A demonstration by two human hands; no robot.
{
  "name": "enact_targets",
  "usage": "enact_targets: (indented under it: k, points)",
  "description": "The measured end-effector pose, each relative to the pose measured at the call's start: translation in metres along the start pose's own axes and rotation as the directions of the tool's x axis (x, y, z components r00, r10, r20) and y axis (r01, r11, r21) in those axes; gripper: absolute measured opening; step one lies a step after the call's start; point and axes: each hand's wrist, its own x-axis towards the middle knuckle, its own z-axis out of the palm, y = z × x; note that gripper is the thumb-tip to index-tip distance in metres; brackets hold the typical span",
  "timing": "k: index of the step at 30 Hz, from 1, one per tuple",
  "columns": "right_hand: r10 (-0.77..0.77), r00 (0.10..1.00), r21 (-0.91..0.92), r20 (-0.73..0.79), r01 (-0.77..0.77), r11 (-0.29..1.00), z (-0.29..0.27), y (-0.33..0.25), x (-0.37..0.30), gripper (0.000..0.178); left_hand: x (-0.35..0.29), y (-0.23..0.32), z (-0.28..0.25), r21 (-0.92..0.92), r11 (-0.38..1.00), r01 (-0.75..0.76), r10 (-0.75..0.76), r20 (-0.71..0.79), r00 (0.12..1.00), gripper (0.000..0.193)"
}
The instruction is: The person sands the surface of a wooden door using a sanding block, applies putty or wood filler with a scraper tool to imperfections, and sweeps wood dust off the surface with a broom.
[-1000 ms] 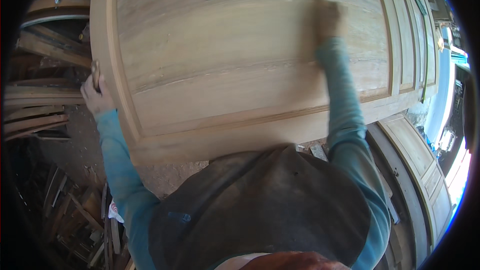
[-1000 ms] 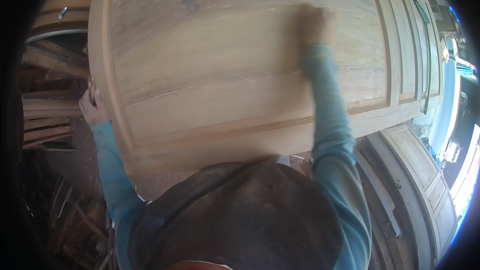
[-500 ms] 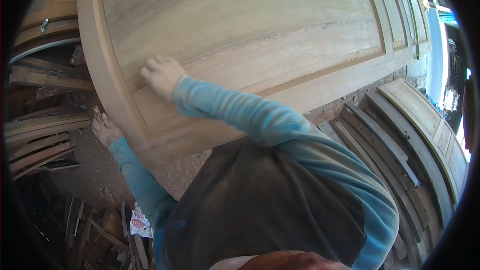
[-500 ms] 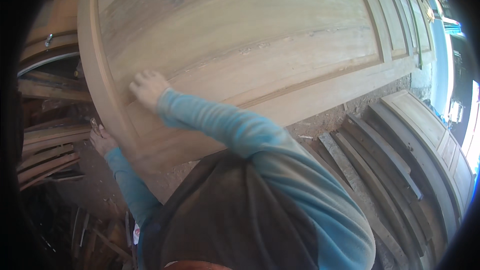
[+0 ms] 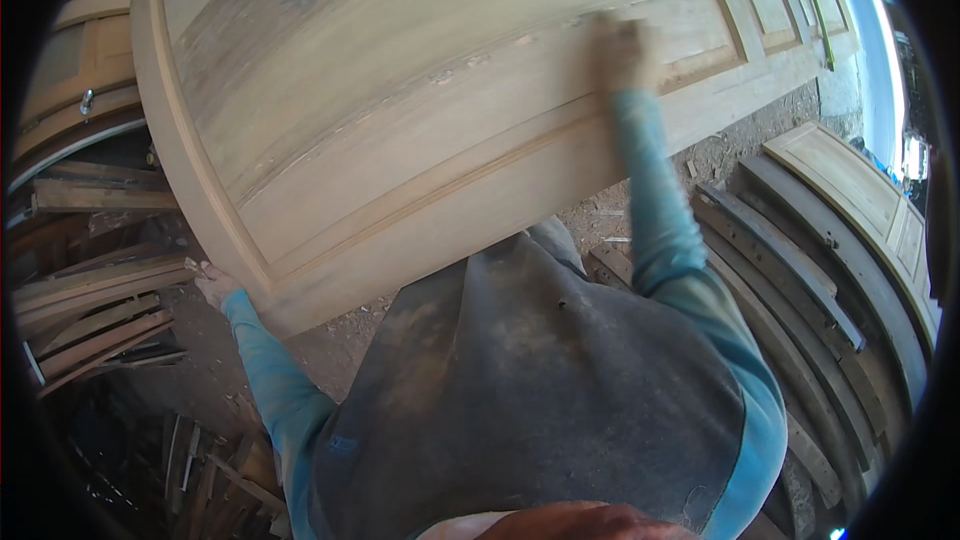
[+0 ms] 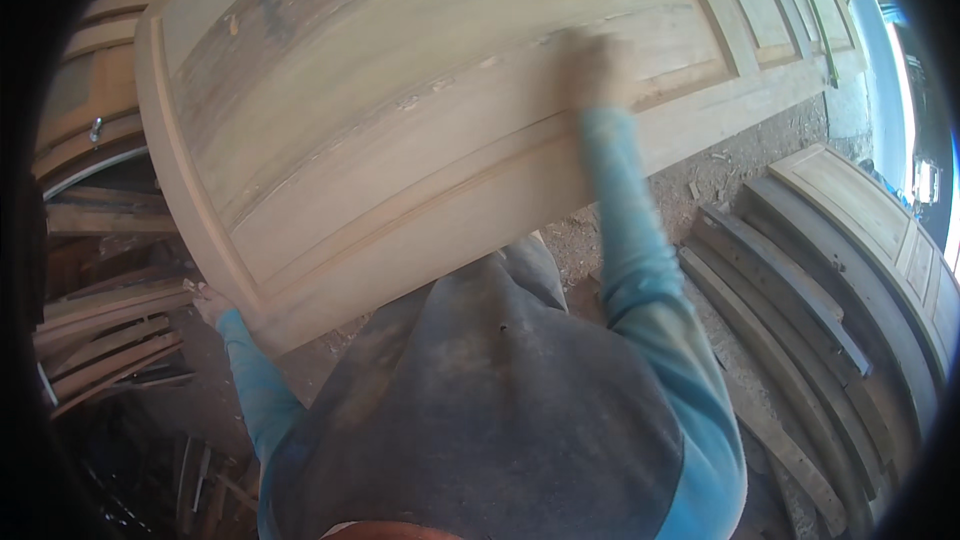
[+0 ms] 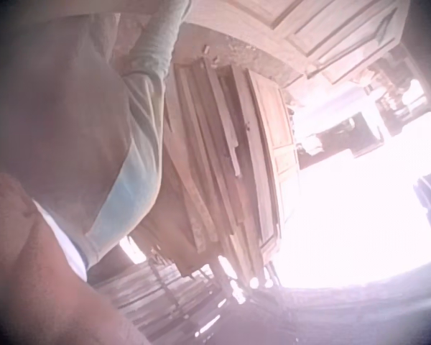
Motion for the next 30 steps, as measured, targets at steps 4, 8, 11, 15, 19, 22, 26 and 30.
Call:
enact_targets:
  k: [4,8,11,15,19,22,26,30]
  points:
    - [-0.354,0.929,0.448,-0.103,0.361,0.818,-0.056,-0.181,-0.083,0.026,-0.005,-0.012,-0.005,-0.021,0.999,-0.034,0.035,0.023,0.999,0.067]
    - [-0.080,0.993,0.376,-0.084,0.106,0.921,-0.023,-0.060,-0.034,0.021,-0.010,-0.010,-0.012,-0.029,0.990,-0.139,0.140,0.022,0.990,0.066]
    - [0.278,0.957,-0.238,0.086,-0.252,0.938,-0.046,0.112,0.039,0.052,-0.017,0.007,-0.008,-0.051,0.999,0.002,0.002,0.081,0.997,0.064]
    - [0.619,0.780,0.125,-0.091,-0.608,0.784,-0.028,0.198,0.061,0.072,0.016,-0.034,0.008,0.219,0.971,-0.093,0.075,0.090,0.993,0.059]
    - [-0.022,0.994,-0.102,-0.109,0.011,0.995,-0.022,0.023,-0.002,0.039,0.001,-0.028,0.005,0.038,0.948,-0.316,0.319,-0.109,0.942,0.053]
    - [-0.286,0.933,0.346,-0.220,0.349,0.871,-0.018,-0.159,-0.074,0.043,-0.021,0.022,-0.014,-0.008,1.000,0.007,-0.007,0.005,1.000,0.052]
    - [-0.632,0.775,0.637,-0.004,0.489,0.595,-0.061,-0.341,-0.137,0.025,-0.019,-0.009,-0.023,-0.069,0.995,-0.076,0.077,0.013,0.997,0.049]
    - [-0.287,0.947,0.422,-0.146,0.322,0.847,0.000,-0.285,-0.086,0.032,-0.008,-0.107,-0.022,-0.036,0.996,-0.082,0.086,0.139,0.987,0.047]
